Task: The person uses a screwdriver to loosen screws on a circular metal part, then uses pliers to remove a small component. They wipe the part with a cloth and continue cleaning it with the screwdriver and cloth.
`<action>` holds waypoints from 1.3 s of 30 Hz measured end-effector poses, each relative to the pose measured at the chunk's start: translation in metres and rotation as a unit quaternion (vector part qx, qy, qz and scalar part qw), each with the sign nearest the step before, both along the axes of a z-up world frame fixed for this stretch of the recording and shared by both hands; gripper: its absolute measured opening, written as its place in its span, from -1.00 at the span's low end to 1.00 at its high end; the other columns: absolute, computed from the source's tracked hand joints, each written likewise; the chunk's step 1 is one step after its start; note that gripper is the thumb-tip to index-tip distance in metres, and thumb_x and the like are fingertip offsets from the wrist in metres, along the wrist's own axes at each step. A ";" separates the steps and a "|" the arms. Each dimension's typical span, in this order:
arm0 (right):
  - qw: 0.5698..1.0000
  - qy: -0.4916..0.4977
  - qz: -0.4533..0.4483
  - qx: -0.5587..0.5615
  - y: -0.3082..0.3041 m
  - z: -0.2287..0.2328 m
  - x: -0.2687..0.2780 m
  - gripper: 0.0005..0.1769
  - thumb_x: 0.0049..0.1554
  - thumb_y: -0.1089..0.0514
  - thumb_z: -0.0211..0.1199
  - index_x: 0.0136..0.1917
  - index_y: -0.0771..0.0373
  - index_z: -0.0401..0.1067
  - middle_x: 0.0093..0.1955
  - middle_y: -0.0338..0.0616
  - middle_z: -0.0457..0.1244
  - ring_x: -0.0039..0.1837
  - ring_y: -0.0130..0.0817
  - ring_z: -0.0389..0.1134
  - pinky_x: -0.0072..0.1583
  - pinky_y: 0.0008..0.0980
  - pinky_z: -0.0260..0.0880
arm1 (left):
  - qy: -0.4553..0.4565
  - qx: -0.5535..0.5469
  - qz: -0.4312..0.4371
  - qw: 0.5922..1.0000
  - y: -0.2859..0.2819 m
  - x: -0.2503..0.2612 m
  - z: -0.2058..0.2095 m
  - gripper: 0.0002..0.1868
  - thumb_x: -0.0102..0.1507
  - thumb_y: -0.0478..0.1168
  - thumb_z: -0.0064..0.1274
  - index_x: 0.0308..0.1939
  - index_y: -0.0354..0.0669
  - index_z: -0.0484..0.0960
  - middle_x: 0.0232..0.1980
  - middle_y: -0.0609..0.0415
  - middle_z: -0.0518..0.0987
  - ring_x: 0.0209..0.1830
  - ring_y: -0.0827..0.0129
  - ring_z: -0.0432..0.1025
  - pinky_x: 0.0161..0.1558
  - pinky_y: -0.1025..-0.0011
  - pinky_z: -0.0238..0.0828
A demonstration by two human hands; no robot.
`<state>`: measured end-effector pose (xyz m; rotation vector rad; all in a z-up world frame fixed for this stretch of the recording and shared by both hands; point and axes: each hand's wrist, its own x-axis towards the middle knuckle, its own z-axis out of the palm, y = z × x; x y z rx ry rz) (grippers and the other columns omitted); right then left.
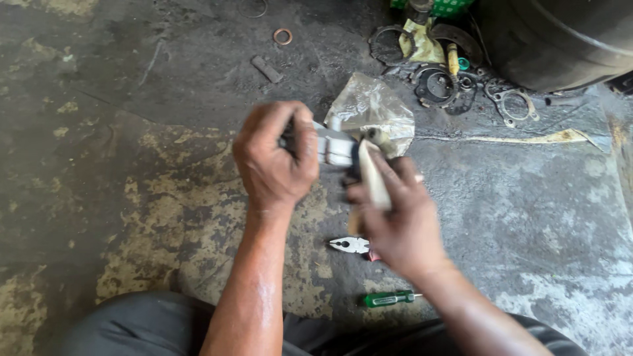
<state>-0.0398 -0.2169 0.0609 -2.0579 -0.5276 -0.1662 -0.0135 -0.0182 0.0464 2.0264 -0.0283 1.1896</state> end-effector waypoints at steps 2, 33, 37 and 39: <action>0.960 -0.206 -0.039 -0.186 0.012 0.007 -0.003 -0.14 0.01 -0.11 0.43 0.36 0.56 0.30 0.02 0.13 0.30 -0.19 -0.12 0.40 -0.19 -0.24 0.43 | 0.001 0.011 -0.012 1.000 -0.007 -0.002 0.005 -0.78 0.46 -0.14 -0.07 -0.16 -0.15 0.62 -0.26 0.08 0.62 -0.27 0.34 0.55 -0.25 0.34 0.51; 0.982 -0.091 -0.082 -0.142 -0.006 -0.005 0.026 -0.70 0.10 -0.08 0.50 -0.11 0.18 0.60 -0.09 -0.06 0.36 0.07 -0.14 0.38 0.19 -0.07 0.39 | 0.005 -0.103 0.025 0.994 -0.024 0.000 -0.005 -0.70 0.48 -0.07 -0.11 -0.23 -0.14 0.58 -0.35 0.12 0.55 -0.38 0.44 0.48 -0.36 0.43 0.40; 0.975 0.193 -0.101 0.034 -0.048 -0.003 0.049 -0.77 0.12 0.13 0.33 0.07 0.13 0.56 0.00 -0.05 0.44 -0.02 -0.08 0.48 0.09 0.04 0.52 | 0.000 -0.052 0.020 0.998 -0.003 0.005 -0.010 -0.70 0.47 -0.09 -0.12 -0.23 -0.16 0.60 -0.32 0.10 0.59 -0.35 0.40 0.50 -0.34 0.37 0.35; 0.902 0.344 -0.101 0.242 -0.055 -0.003 0.058 -0.66 0.17 0.10 0.19 0.20 0.15 0.55 0.06 0.00 0.43 0.00 -0.06 0.48 0.07 0.00 0.53 | 0.005 -0.035 0.015 0.999 0.001 0.003 -0.014 -0.70 0.46 -0.09 -0.12 -0.22 -0.17 0.60 -0.30 0.08 0.58 -0.33 0.38 0.51 -0.32 0.35 0.37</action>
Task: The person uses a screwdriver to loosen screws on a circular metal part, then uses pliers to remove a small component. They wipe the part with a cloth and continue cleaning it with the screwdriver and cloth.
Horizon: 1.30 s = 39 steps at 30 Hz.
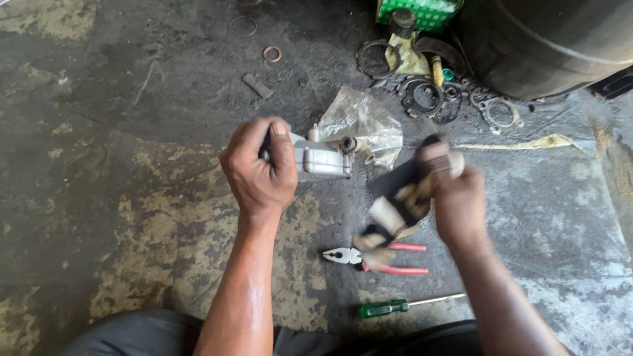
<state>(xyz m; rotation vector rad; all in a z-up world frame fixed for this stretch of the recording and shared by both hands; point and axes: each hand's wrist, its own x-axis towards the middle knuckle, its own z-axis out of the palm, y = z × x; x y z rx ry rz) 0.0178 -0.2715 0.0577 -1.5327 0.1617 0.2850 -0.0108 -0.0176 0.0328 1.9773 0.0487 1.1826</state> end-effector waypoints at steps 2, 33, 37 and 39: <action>0.967 -0.018 0.008 0.254 -0.014 0.010 0.008 -0.54 0.25 -0.11 0.06 0.23 0.19 0.51 0.10 -0.04 0.36 0.09 -0.26 0.45 0.18 -0.27 0.50 | 0.006 0.003 -0.035 0.999 -0.004 0.007 0.000 -0.70 0.44 -0.09 -0.11 -0.26 -0.16 0.60 -0.33 0.07 0.58 -0.37 0.37 0.50 -0.33 0.34 0.39; 0.879 -0.302 0.344 -0.132 -0.030 0.015 0.027 -0.80 0.11 0.07 0.40 -0.05 0.21 0.64 -0.02 -0.17 0.33 -0.01 -0.39 0.40 -0.05 -0.47 0.52 | -0.096 -0.043 -0.323 0.941 -0.023 -0.016 0.055 -0.61 0.44 -0.03 -0.12 -0.35 -0.18 0.60 -0.37 0.04 0.62 -0.36 0.39 0.58 -0.20 0.35 0.58; 0.954 -0.218 0.205 0.025 -0.029 0.038 0.010 -0.77 0.13 0.01 0.41 -0.04 0.19 0.65 0.08 -0.08 0.34 -0.12 -0.36 0.37 -0.17 -0.32 0.36 | -0.086 -0.064 -0.321 0.941 -0.015 -0.031 0.069 -0.58 0.46 0.00 -0.10 -0.30 -0.24 0.62 -0.37 -0.01 0.62 -0.35 0.36 0.58 -0.22 0.38 0.55; 0.929 -0.281 0.226 0.079 -0.021 0.048 -0.015 -0.61 0.09 -0.14 0.42 0.03 0.16 0.64 0.10 -0.12 0.28 -0.08 -0.36 0.26 -0.10 -0.33 0.26 | -0.090 -0.064 -0.325 0.939 -0.020 -0.027 0.067 -0.58 0.44 0.00 -0.10 -0.31 -0.22 0.63 -0.36 0.01 0.63 -0.36 0.38 0.58 -0.25 0.40 0.57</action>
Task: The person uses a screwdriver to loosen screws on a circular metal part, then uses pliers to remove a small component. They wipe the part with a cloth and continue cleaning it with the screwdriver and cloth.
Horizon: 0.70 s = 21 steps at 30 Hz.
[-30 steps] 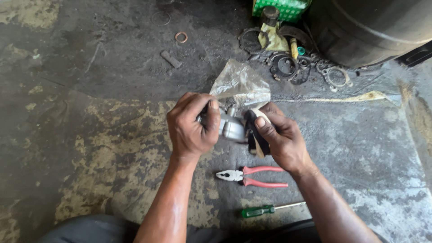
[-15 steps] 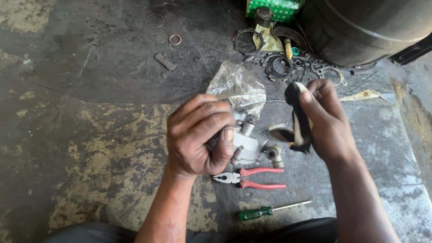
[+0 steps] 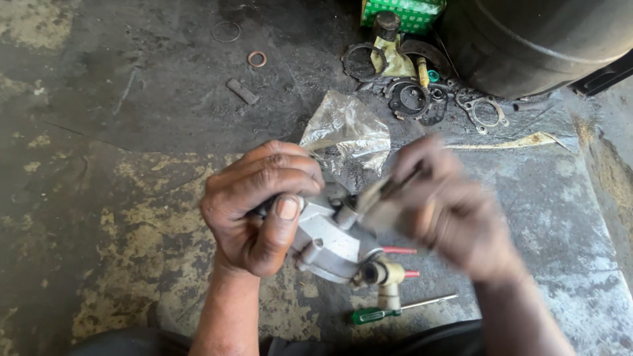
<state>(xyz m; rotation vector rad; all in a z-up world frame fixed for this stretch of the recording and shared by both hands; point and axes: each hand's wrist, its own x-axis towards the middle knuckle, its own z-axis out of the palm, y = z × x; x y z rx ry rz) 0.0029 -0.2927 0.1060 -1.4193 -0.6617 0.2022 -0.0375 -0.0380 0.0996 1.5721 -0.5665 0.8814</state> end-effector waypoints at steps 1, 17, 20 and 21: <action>0.996 -0.086 0.035 -0.016 0.011 -0.001 -0.017 -0.49 0.05 -0.29 0.39 0.07 0.10 0.61 0.10 -0.22 0.25 0.02 -0.40 0.21 0.02 -0.37 0.25 | -0.006 -0.002 -0.003 1.000 -0.002 0.003 -0.002 -0.59 0.43 0.00 -0.11 -0.33 -0.20 0.63 -0.35 0.03 0.63 -0.38 0.39 0.59 -0.27 0.41 0.59; 0.975 -0.210 -0.015 -0.069 0.019 -0.007 -0.009 -0.86 0.29 0.11 0.33 -0.04 0.22 0.56 0.06 -0.15 0.41 0.12 -0.34 0.49 0.19 -0.36 0.57 | -0.007 -0.073 -0.059 0.996 0.016 -0.004 -0.003 -0.64 0.34 -0.01 -0.02 -0.33 -0.22 0.66 -0.41 0.01 0.62 -0.48 0.35 0.59 -0.36 0.34 0.65; 0.976 -0.161 -0.020 -0.146 0.039 -0.011 -0.032 -0.85 0.18 0.16 0.34 -0.06 0.31 0.58 0.03 -0.08 0.40 0.08 -0.28 0.46 0.11 -0.34 0.50 | 0.032 -0.030 -0.056 0.997 0.019 0.002 -0.016 -0.60 0.38 0.02 -0.04 -0.31 -0.22 0.67 -0.37 -0.02 0.64 -0.41 0.32 0.60 -0.32 0.33 0.64; 0.985 -0.129 0.010 -0.112 0.038 -0.014 -0.032 -0.86 0.21 0.17 0.34 -0.06 0.30 0.58 0.03 -0.08 0.41 0.07 -0.27 0.47 0.12 -0.32 0.53 | 0.043 -0.022 -0.047 0.998 0.020 0.005 -0.021 -0.59 0.38 0.03 -0.05 -0.31 -0.22 0.67 -0.37 -0.02 0.64 -0.39 0.31 0.60 -0.34 0.33 0.63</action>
